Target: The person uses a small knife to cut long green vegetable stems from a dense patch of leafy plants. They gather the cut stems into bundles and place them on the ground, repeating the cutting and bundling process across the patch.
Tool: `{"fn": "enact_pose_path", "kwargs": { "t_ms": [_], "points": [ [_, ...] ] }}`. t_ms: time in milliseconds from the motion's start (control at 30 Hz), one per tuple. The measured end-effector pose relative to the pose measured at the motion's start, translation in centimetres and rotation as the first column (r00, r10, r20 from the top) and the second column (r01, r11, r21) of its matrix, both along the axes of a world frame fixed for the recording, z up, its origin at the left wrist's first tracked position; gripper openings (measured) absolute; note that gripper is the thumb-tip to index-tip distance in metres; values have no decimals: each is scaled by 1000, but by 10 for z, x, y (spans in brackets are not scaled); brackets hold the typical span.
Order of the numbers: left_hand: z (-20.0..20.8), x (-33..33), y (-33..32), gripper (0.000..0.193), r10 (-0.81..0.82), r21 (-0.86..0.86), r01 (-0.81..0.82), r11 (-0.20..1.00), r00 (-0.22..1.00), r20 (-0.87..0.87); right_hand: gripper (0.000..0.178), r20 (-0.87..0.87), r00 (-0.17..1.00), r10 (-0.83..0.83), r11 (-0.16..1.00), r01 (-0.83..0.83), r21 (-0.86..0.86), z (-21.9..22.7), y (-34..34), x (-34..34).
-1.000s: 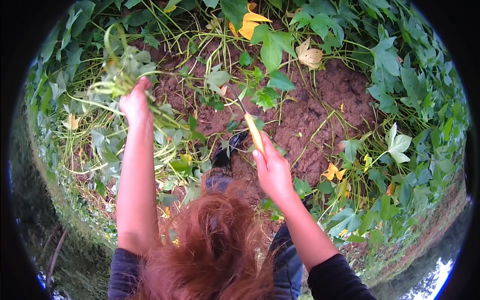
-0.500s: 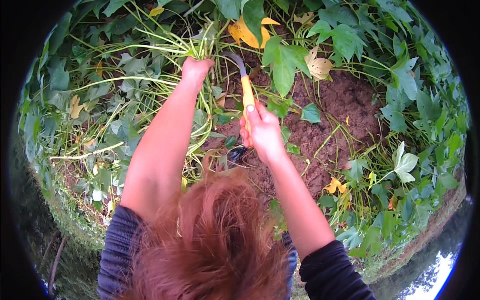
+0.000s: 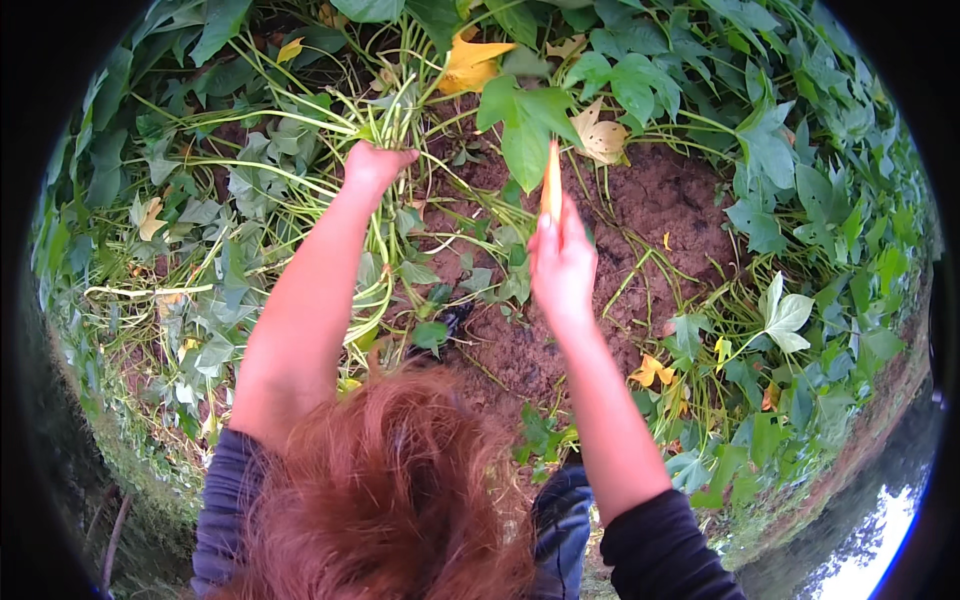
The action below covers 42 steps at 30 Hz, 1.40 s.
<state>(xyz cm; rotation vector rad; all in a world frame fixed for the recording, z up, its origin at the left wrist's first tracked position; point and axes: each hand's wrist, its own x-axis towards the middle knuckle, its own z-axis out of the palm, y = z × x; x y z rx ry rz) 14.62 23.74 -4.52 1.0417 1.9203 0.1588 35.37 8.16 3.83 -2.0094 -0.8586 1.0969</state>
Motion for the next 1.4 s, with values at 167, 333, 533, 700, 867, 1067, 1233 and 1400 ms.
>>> {"fn": "enact_pose_path", "kwargs": {
  "t_ms": [167,333,533,700,867,1067,1233,1400],
  "points": [
    [9,11,1,41,-51,29,46,999,980,194,34,412,863,292,954,-232,-189,-40,41,43],
    [34,9,-8,55,-19,-51,33,998,963,269,37,98,995,16,987,-1,-158,-26,5,30],
    [40,8,-4,59,-10,-69,28,997,970,243,36,77,997,24,996,-31,85,-28,38,30],
    [49,22,-10,50,-38,-26,42,999,990,138,36,344,917,203,974,-152,-170,-15,-14,38],
    [60,-42,-34,21,76,-2,-77,997,982,171,38,-155,968,-195,953,150,-263,74,-71,2],
    [62,-37,-43,25,171,-61,-161,985,952,255,39,-207,966,155,965,-192,-176,19,-68,-65],
    [14,-19,-33,52,186,-28,-185,982,947,262,36,-213,947,242,915,-296,-276,28,-85,-88],
    [-8,-4,-22,74,92,-41,-84,996,954,285,39,-203,940,276,931,-313,-186,19,-97,-90]
  ]
}}
